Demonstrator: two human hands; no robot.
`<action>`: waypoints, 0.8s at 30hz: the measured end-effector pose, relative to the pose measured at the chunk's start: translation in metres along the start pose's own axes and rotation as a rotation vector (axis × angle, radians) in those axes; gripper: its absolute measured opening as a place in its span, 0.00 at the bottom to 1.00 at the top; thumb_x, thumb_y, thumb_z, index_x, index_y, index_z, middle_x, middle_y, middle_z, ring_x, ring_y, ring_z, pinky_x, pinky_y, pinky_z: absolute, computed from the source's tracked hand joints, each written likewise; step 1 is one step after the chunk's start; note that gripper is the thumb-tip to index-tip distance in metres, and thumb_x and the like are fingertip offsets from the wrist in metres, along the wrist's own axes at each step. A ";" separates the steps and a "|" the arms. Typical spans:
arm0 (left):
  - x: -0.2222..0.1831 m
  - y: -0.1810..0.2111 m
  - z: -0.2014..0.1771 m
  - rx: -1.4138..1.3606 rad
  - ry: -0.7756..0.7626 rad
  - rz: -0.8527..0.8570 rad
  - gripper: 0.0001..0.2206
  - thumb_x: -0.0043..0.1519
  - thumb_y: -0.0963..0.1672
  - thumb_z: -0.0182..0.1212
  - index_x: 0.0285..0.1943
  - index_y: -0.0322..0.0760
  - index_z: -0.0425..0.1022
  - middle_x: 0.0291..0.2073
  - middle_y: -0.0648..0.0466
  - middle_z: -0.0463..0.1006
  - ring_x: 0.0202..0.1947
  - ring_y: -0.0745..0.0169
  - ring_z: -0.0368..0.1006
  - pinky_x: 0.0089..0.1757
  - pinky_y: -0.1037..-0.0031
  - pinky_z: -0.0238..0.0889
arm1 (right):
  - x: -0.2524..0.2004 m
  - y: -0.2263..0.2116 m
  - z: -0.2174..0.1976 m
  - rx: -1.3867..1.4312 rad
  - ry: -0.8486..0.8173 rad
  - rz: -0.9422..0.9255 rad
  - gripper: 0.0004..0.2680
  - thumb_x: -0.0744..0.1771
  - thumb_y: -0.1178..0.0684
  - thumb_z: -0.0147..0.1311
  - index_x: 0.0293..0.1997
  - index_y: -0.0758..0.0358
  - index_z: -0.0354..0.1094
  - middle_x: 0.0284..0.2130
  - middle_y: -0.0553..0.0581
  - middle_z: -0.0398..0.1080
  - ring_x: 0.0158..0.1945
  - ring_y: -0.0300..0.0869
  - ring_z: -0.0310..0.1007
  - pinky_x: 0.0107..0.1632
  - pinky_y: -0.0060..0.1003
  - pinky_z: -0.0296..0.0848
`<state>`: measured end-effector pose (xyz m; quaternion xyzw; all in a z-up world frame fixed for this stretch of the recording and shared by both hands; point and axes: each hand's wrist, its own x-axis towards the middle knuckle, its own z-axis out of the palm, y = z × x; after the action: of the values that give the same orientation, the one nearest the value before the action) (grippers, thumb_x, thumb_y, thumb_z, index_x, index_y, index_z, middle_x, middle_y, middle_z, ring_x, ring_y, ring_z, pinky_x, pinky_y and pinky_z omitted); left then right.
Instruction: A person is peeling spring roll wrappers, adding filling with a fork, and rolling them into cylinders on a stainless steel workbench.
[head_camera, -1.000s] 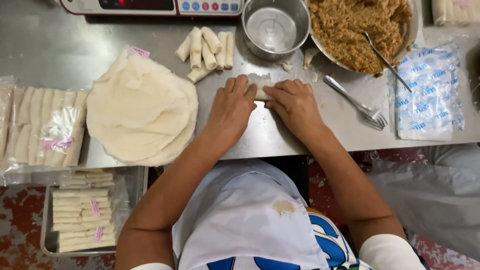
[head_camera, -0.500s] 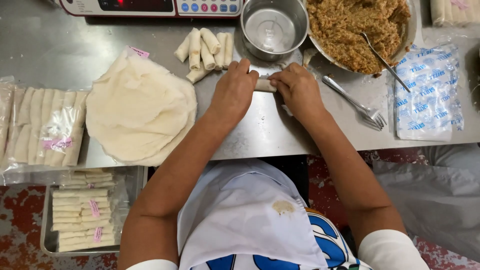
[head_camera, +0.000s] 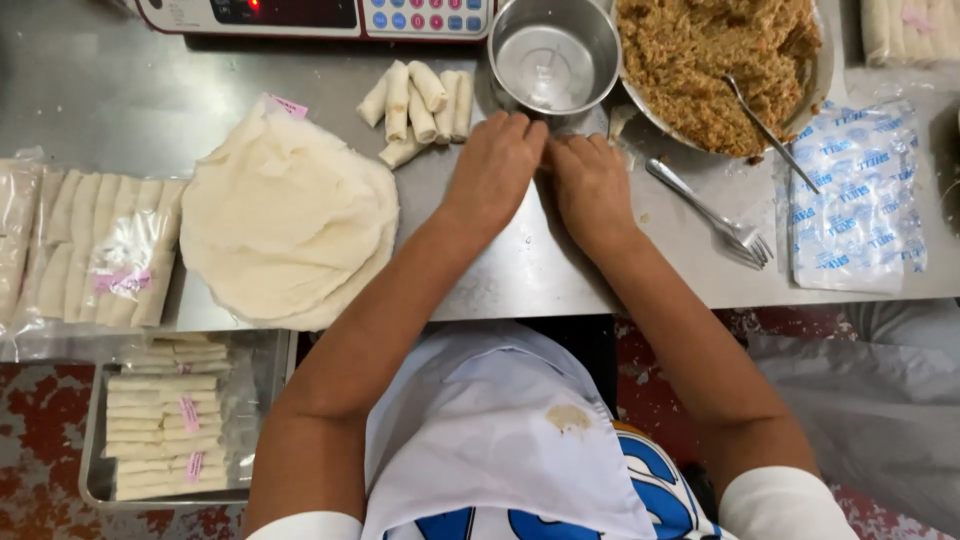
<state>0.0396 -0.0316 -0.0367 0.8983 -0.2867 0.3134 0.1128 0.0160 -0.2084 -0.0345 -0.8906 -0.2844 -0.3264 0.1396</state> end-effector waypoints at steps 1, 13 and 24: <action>-0.001 0.003 0.002 -0.043 -0.031 -0.003 0.05 0.60 0.39 0.58 0.43 0.39 0.74 0.28 0.52 0.71 0.32 0.55 0.71 0.29 0.67 0.64 | 0.003 -0.004 -0.001 -0.049 0.016 -0.023 0.02 0.69 0.55 0.57 0.43 0.58 0.75 0.34 0.54 0.70 0.35 0.48 0.69 0.37 0.40 0.66; -0.043 0.021 -0.085 -1.295 -0.288 -0.753 0.20 0.60 0.41 0.67 0.63 0.36 0.72 0.41 0.45 0.83 0.42 0.46 0.81 0.42 0.59 0.75 | 0.020 -0.045 -0.076 0.626 -0.205 0.053 0.16 0.69 0.56 0.57 0.64 0.65 0.60 0.60 0.66 0.63 0.63 0.60 0.62 0.64 0.52 0.60; -0.007 -0.047 -0.124 -1.159 0.001 -1.159 0.22 0.58 0.42 0.68 0.63 0.43 0.76 0.49 0.58 0.84 0.48 0.69 0.78 0.50 0.78 0.74 | -0.002 -0.113 -0.030 0.387 -0.579 0.220 0.27 0.72 0.40 0.38 0.79 0.63 0.33 0.78 0.64 0.39 0.81 0.56 0.34 0.76 0.59 0.30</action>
<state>0.0007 0.0569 0.0544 0.7028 0.1067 0.0076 0.7033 -0.0677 -0.1325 -0.0061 -0.9285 -0.2711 0.0160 0.2535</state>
